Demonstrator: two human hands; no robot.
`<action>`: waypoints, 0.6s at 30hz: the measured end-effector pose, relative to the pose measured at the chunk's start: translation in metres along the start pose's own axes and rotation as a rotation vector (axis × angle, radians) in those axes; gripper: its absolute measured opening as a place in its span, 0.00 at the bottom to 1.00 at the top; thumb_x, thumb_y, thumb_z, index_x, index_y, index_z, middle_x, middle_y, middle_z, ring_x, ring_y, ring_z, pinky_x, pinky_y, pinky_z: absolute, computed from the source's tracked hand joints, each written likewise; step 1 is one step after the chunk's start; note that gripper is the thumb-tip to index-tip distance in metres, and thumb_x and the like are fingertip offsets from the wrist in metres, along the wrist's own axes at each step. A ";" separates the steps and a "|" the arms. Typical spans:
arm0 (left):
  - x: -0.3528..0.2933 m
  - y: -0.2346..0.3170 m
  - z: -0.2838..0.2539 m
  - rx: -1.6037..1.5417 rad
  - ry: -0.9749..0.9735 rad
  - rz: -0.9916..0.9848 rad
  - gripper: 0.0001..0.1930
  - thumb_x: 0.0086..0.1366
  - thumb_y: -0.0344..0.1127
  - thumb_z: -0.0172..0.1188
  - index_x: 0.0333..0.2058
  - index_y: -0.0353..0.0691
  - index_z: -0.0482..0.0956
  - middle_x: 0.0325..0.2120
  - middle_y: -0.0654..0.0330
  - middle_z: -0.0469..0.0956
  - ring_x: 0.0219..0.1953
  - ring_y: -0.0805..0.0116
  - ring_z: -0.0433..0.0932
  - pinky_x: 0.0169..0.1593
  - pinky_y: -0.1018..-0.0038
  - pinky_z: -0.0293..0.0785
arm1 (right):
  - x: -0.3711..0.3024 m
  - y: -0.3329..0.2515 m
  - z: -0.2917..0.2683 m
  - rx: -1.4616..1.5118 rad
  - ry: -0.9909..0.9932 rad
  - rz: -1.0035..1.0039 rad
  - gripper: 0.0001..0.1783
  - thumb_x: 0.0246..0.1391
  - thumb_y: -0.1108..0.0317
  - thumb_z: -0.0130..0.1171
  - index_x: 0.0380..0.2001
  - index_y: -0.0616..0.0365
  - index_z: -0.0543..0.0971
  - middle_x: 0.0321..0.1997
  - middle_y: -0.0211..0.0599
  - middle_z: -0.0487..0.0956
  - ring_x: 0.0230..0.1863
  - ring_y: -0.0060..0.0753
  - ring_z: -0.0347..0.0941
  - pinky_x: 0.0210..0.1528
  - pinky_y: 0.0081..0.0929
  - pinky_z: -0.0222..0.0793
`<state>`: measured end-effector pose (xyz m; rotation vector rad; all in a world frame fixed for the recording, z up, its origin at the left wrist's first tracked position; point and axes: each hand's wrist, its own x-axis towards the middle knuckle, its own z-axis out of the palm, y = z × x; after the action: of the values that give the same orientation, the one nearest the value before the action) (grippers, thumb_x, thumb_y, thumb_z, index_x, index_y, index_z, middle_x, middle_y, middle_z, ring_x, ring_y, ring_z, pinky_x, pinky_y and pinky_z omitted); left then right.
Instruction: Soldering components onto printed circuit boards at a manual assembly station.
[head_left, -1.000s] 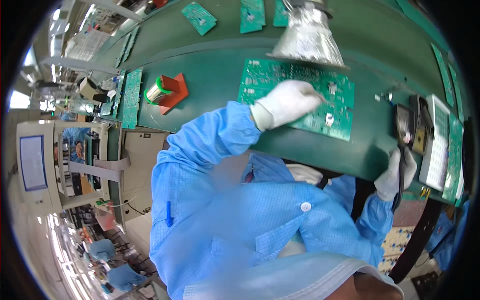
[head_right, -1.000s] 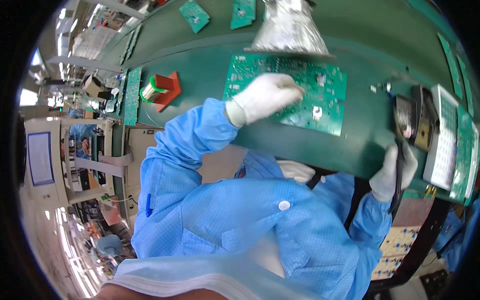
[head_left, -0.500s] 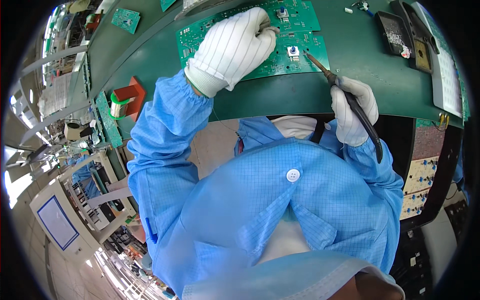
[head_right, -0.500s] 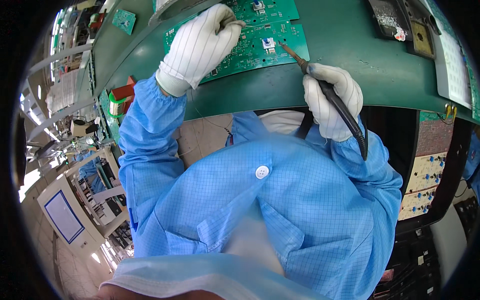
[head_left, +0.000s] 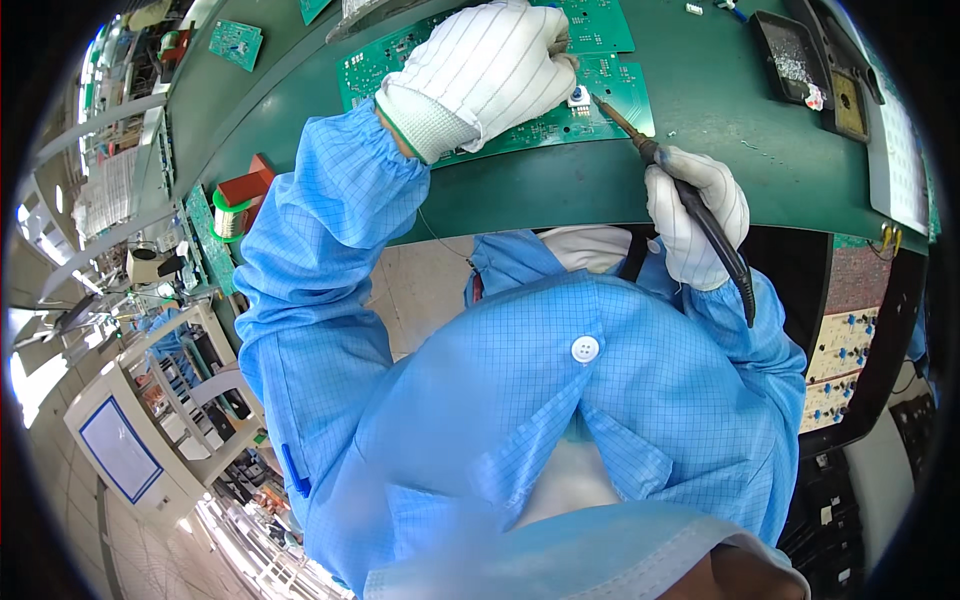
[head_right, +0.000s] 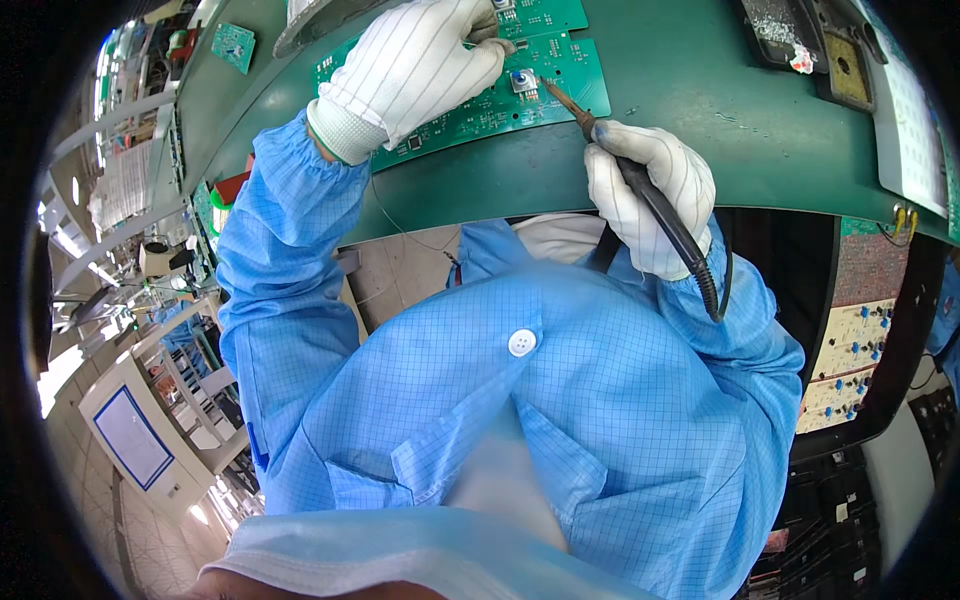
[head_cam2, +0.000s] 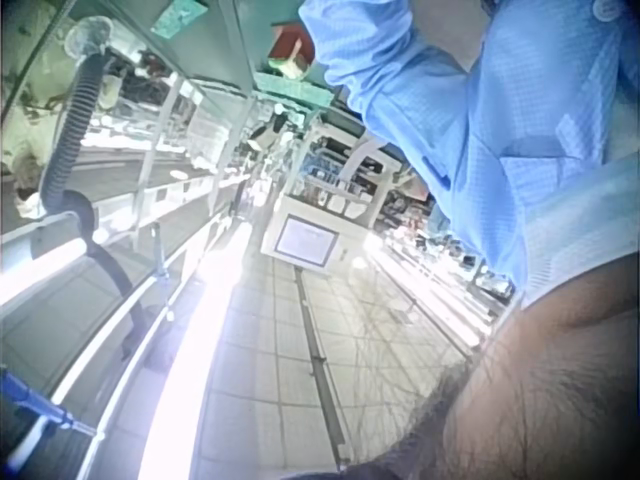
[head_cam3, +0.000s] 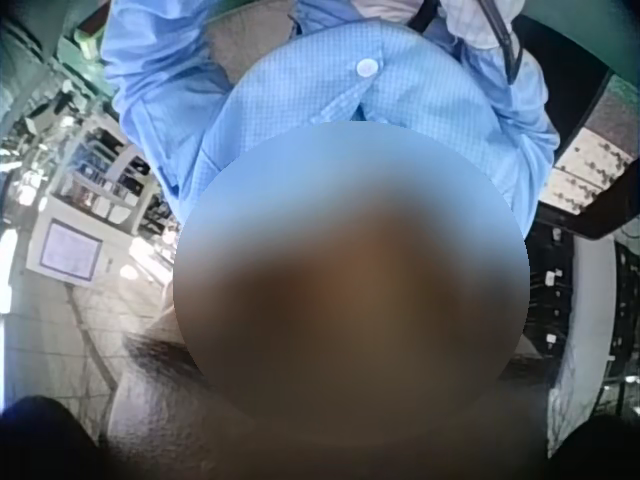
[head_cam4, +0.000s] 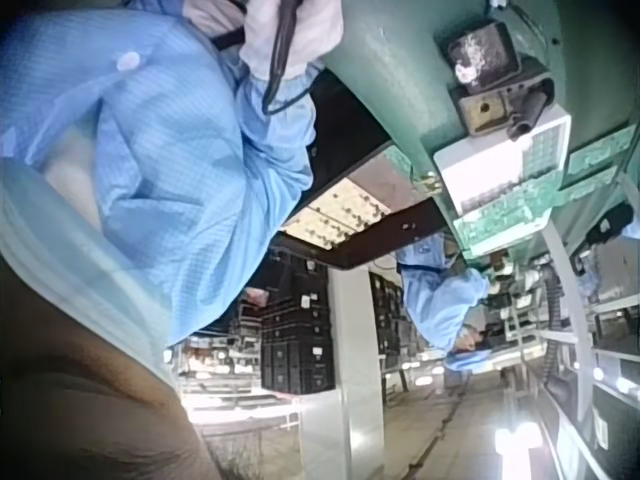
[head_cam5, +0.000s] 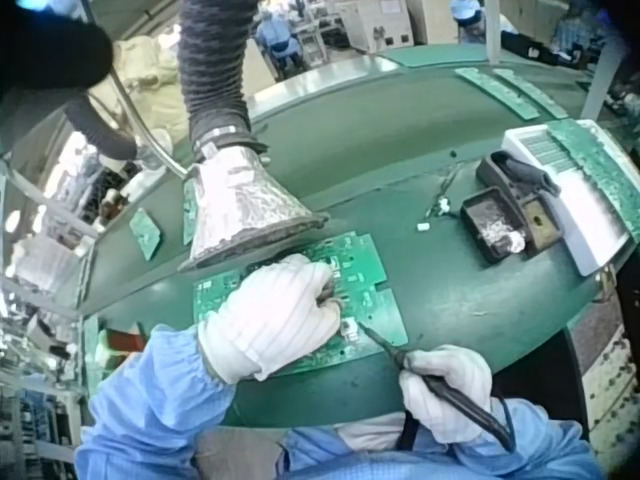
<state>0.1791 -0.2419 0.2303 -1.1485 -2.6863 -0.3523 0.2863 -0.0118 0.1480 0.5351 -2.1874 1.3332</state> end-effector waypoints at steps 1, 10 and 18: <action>0.000 0.000 0.001 -0.011 0.003 -0.017 0.07 0.59 0.33 0.59 0.32 0.36 0.74 0.26 0.48 0.74 0.31 0.48 0.77 0.38 0.58 0.76 | 0.000 0.000 0.000 0.001 -0.003 -0.006 0.14 0.47 0.79 0.70 0.39 0.62 0.81 0.35 0.42 0.85 0.30 0.39 0.83 0.32 0.30 0.80; -0.002 -0.001 0.007 -0.007 0.048 0.054 0.08 0.59 0.34 0.61 0.33 0.37 0.74 0.26 0.50 0.74 0.32 0.50 0.77 0.38 0.58 0.75 | -0.001 0.001 0.002 0.002 0.001 0.012 0.14 0.48 0.78 0.70 0.40 0.62 0.81 0.35 0.42 0.85 0.29 0.38 0.83 0.32 0.30 0.79; -0.004 -0.004 0.014 0.032 0.052 0.098 0.09 0.59 0.34 0.61 0.33 0.36 0.74 0.26 0.51 0.73 0.32 0.51 0.76 0.39 0.59 0.75 | -0.001 0.000 0.001 -0.019 -0.007 0.014 0.15 0.49 0.77 0.70 0.41 0.60 0.82 0.36 0.41 0.85 0.30 0.37 0.83 0.33 0.29 0.79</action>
<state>0.1777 -0.2434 0.2155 -1.2388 -2.5706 -0.3183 0.2865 -0.0127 0.1466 0.5190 -2.2108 1.3188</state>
